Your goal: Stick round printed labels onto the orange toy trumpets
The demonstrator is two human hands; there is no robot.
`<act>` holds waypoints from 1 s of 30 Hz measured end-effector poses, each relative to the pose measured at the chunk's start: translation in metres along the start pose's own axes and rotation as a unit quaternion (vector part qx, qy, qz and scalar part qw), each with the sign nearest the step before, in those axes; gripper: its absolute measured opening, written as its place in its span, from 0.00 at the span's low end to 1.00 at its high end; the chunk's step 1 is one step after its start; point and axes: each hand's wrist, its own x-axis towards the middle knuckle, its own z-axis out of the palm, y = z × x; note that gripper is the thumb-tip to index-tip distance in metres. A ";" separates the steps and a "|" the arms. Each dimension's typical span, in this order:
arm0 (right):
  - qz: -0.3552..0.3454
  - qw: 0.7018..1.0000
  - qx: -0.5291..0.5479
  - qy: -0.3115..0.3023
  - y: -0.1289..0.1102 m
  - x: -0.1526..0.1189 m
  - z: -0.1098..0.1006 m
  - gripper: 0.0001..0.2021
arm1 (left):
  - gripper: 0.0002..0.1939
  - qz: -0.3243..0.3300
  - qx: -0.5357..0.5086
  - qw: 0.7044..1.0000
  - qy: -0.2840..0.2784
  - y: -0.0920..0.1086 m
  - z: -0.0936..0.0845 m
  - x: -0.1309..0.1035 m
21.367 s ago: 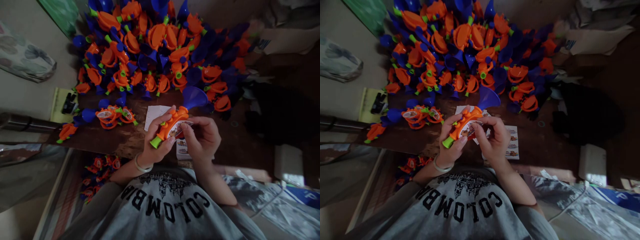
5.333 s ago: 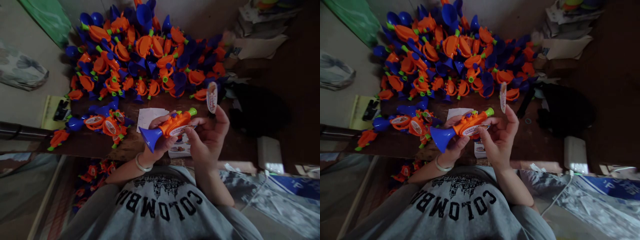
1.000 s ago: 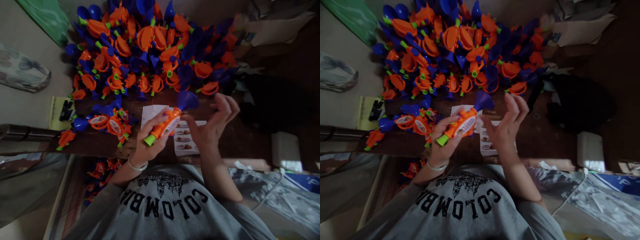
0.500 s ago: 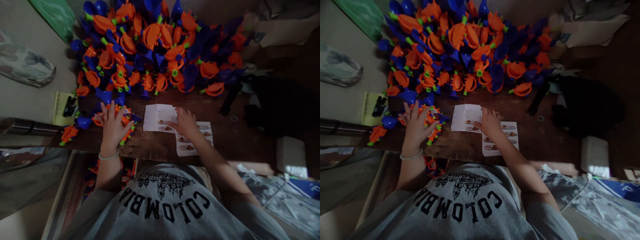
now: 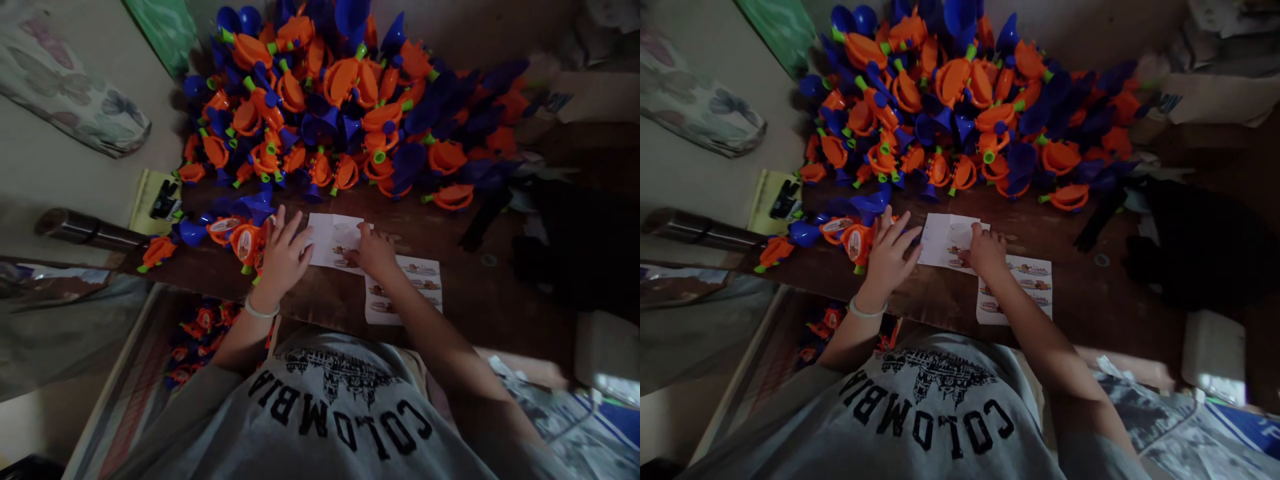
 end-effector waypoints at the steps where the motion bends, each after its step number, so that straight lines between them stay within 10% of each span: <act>1: 0.006 1.000 -0.003 0.001 0.000 -0.001 0.001 0.34 | 0.16 -0.004 -0.002 1.000 -0.008 0.001 0.005 0.000; 6: 0.025 1.000 -0.008 0.007 -0.001 -0.008 -0.003 0.36 | 0.14 -0.004 -0.016 1.000 0.002 -0.004 0.002 -0.006; 13: -0.124 0.989 0.072 -0.042 -0.043 -0.005 -0.021 0.38 | 0.16 -0.010 0.034 0.998 0.043 -0.052 -0.053 0.012; 22: -0.173 0.970 0.114 -0.125 -0.146 0.030 0.011 0.60 | 0.34 -0.156 0.175 0.967 -0.100 -0.128 -0.106 0.066; 26: -0.198 0.963 0.119 -0.139 -0.153 0.028 0.017 0.55 | 0.35 -0.171 0.098 0.947 -0.253 -0.166 -0.101 0.060; 30: -0.244 0.950 0.115 -0.157 -0.164 0.011 0.026 0.46 | 0.32 -0.151 0.060 0.947 -0.277 -0.177 -0.102 0.030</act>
